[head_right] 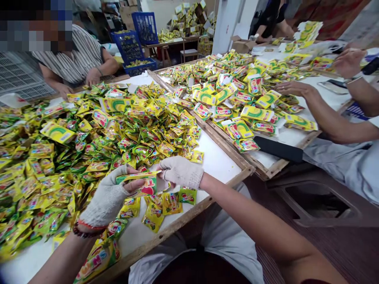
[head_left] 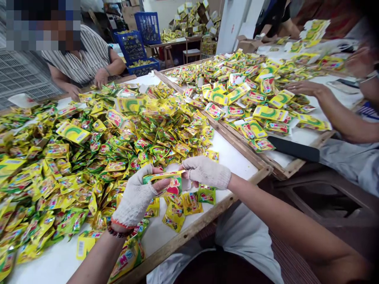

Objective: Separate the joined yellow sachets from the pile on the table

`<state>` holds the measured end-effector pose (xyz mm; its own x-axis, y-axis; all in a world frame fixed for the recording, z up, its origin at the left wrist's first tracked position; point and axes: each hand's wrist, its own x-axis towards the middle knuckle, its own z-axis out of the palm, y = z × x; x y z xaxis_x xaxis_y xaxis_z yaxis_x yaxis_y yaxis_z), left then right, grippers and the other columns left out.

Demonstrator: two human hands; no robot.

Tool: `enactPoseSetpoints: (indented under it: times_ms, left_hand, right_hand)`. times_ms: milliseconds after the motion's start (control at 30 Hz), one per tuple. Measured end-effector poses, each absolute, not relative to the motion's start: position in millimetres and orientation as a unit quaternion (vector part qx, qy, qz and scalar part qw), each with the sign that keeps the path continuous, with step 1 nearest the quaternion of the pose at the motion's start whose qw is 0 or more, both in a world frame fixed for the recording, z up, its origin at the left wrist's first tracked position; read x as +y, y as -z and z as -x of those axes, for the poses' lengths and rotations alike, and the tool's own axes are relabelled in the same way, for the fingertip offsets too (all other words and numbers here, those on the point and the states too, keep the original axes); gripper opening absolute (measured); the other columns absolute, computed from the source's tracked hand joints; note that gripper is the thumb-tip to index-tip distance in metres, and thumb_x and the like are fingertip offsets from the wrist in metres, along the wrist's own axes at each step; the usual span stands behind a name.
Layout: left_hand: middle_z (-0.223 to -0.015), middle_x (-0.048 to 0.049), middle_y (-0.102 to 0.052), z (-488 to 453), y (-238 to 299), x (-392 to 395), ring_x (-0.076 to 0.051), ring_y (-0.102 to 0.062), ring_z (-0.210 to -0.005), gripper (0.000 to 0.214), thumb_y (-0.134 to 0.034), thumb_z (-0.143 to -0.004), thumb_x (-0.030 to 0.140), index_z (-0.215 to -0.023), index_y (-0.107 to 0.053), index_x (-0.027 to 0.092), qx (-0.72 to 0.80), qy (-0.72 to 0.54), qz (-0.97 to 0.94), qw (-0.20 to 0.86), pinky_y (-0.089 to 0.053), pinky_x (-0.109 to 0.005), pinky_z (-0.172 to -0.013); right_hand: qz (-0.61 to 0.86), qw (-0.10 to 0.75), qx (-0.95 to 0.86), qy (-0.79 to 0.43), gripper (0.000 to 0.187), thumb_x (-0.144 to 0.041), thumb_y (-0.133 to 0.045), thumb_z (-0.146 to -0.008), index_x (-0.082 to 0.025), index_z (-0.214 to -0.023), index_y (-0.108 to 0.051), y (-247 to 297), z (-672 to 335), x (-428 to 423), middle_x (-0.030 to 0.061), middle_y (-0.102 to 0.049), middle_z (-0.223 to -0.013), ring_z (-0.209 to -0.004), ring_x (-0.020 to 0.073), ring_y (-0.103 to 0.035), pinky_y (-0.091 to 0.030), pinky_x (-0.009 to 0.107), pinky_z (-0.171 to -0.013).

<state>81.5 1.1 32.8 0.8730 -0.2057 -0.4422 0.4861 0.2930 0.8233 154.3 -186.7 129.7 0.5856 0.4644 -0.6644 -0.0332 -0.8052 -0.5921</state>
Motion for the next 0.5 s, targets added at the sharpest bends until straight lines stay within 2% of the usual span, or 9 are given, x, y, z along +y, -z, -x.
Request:
enactPoseSetpoints:
  times_ms: [100,133,167,233,267,333,400,433,500]
  left_hand:
    - [-0.106,-0.0077,-0.058,-85.8,-35.3,6.0,-0.016,-0.059,-0.089,0.058,-0.070,-0.072,0.046,-0.116,-0.046,0.016,0.078,0.216,-0.570,0.789,-0.051,-0.024,-0.073]
    - [-0.113,-0.0099,-0.056,-87.2,-36.0,9.5,-0.018,-0.058,-0.097,0.065,-0.069,-0.072,0.049,-0.122,-0.042,0.016,0.067,0.200,-0.578,0.788,-0.051,-0.026,-0.077]
    - [-0.119,-0.0112,-0.053,-88.2,-36.6,13.5,-0.020,-0.056,-0.104,0.070,-0.067,-0.073,0.051,-0.126,-0.038,0.016,0.068,0.178,-0.593,0.782,-0.050,-0.027,-0.081]
    - [-0.121,-0.0101,-0.052,-88.5,-37.0,20.5,-0.019,-0.054,-0.108,0.064,-0.061,-0.077,0.054,-0.125,-0.040,0.016,0.092,0.135,-0.649,0.743,-0.049,-0.025,-0.082]
    - [-0.116,-0.0078,-0.055,-87.3,-36.8,22.0,-0.018,-0.056,-0.103,0.055,-0.058,-0.079,0.054,-0.118,-0.046,0.017,0.099,0.130,-0.695,0.700,-0.048,-0.024,-0.080]
    - [-0.101,-0.0039,-0.060,-82.7,-35.4,18.6,-0.015,-0.057,-0.090,0.039,-0.051,-0.084,0.053,-0.101,-0.056,0.017,0.067,0.163,-0.773,0.610,-0.044,-0.022,-0.075]
    - [-0.089,-0.0021,-0.060,-76.7,-33.3,6.3,-0.014,-0.055,-0.081,0.034,-0.048,-0.086,0.050,-0.088,-0.057,0.018,0.007,0.204,-0.818,0.537,-0.040,-0.024,-0.071]
    - [-0.086,-0.0016,-0.060,-74.0,-32.2,-1.9,-0.014,-0.054,-0.079,0.031,-0.048,-0.086,0.048,-0.087,-0.057,0.018,-0.015,0.221,-0.836,0.503,-0.037,-0.024,-0.069]
    - [-0.082,-0.0012,-0.059,-70.8,-30.6,-17.4,-0.015,-0.053,-0.076,0.025,-0.052,-0.083,0.043,-0.091,-0.056,0.020,-0.029,0.256,-0.858,0.444,-0.032,-0.025,-0.064]
  right_hand:
    - [0.817,0.221,-0.137,-0.515,0.026,-0.034,-0.046,-0.085,-0.011,-0.082,-0.059,-135.6,-158.2,-191.4,-0.0002,-0.054,-0.052,-0.038,0.0090,-0.049,-0.035,0.015,-0.038]
    - [0.817,0.237,-0.115,-0.513,0.024,-0.032,-0.049,-0.082,-0.010,-0.075,-0.057,-138.6,-161.7,-193.7,0.0005,-0.053,-0.049,-0.036,0.0098,-0.048,-0.032,0.016,-0.035]
    - [0.820,0.288,-0.082,-0.488,0.021,-0.028,-0.051,-0.079,-0.010,-0.071,-0.055,-142.9,-166.6,-196.4,0.0013,-0.053,-0.050,-0.037,0.0103,-0.049,-0.032,0.016,-0.035]
    - [0.803,0.467,-0.028,-0.369,0.012,-0.023,-0.053,-0.076,-0.011,-0.076,-0.055,-155.9,-179.9,-202.9,0.0026,-0.059,-0.068,-0.053,0.0102,-0.058,-0.042,0.016,-0.045]
    - [0.777,0.557,-0.014,-0.293,0.012,-0.023,-0.052,-0.078,-0.013,-0.085,-0.055,-163.7,-186.8,-206.7,0.0025,-0.062,-0.083,-0.069,0.0098,-0.062,-0.049,0.017,-0.059]
    - [0.723,0.664,-0.005,-0.192,0.025,-0.029,-0.047,-0.086,-0.021,-0.109,-0.049,-177.1,-196.3,-215.0,0.0004,-0.056,-0.115,-0.099,0.0090,-0.058,-0.048,0.022,-0.085]
    - [0.757,0.622,-0.001,-0.200,0.033,-0.033,-0.048,-0.087,-0.022,-0.118,-0.045,-180.7,-195.1,-223.2,0.0027,-0.054,-0.119,-0.095,0.0106,-0.058,-0.048,0.026,-0.082]
    - [0.805,0.543,-0.013,-0.238,0.033,-0.033,-0.051,-0.085,-0.019,-0.115,-0.049,-177.4,-189.8,-226.9,0.0047,-0.057,-0.111,-0.086,0.0118,-0.059,-0.048,0.026,-0.077]
    - [0.896,0.283,-0.074,-0.333,0.026,-0.031,-0.058,-0.079,-0.013,-0.098,-0.060,-162.5,-172.3,-232.7,0.0061,-0.061,-0.090,-0.075,0.0143,-0.056,-0.044,0.027,-0.070]
